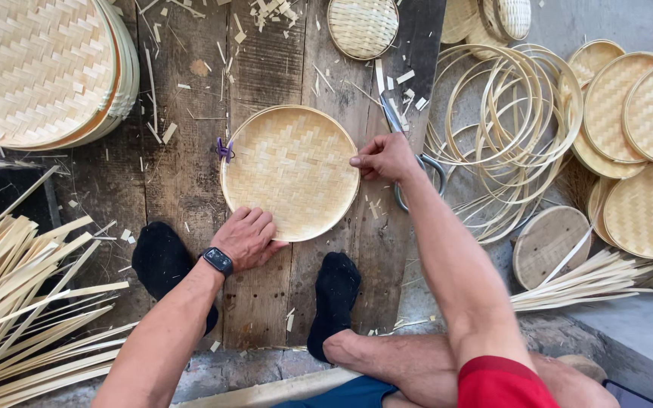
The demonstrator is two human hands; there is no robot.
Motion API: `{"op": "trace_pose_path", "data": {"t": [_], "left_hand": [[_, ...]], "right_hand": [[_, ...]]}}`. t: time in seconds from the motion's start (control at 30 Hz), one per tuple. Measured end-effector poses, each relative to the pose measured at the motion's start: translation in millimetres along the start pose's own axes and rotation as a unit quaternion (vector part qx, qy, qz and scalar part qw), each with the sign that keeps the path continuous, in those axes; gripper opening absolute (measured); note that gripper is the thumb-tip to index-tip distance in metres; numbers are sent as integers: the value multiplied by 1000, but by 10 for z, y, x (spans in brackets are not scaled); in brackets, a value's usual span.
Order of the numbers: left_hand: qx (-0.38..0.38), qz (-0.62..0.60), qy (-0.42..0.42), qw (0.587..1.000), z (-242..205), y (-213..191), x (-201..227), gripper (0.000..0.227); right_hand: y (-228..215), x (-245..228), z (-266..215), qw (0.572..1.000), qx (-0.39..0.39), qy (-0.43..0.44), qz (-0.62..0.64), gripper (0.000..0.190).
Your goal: The person assembles a bamboo tray by fitting a wooden rim around a woven base, applying adhesive from a bottle, and securing the pieces with a clip.
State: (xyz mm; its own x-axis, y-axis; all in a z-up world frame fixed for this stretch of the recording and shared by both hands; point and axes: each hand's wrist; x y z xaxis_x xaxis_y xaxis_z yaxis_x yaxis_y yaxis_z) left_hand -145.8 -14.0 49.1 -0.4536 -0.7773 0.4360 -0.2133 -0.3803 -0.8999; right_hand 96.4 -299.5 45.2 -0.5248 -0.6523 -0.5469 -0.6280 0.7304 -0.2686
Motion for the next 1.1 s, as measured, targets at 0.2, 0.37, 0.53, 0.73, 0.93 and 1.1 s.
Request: {"op": "trace_pose_path", "data": {"t": [0.2, 0.37, 0.53, 0.73, 0.93, 1.1], "left_hand": [[-5, -13, 4, 1000, -2, 34, -51, 39], [8, -9, 4, 1000, 32, 25, -41, 38], [2, -7, -8, 1000, 26, -26, 0, 38], [-22, 4, -13, 1000, 1, 12, -12, 36], [-31, 2, -13, 999, 16, 2, 2, 37], [-16, 24, -4, 1000, 51, -57, 22, 36]], "right_hand": [[268, 16, -68, 995, 93, 12, -24, 20], [396, -89, -148, 941, 231, -57, -240, 34], [253, -98, -184, 994, 85, 3, -75, 15], [346, -58, -136, 985, 135, 27, -101, 15], [460, 56, -90, 927, 237, -106, -271, 20], [187, -69, 0, 997, 61, -20, -42, 28]]}}
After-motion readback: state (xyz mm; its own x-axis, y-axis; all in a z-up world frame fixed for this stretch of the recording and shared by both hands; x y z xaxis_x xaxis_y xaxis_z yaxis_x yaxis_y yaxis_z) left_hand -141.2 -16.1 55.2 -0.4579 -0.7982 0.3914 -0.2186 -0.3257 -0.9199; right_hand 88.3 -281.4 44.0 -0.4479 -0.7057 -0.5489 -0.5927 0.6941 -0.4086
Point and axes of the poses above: each hand's wrist, its own z-axis towards the middle knuckle, its own y-axis out of the palm, x = y × z
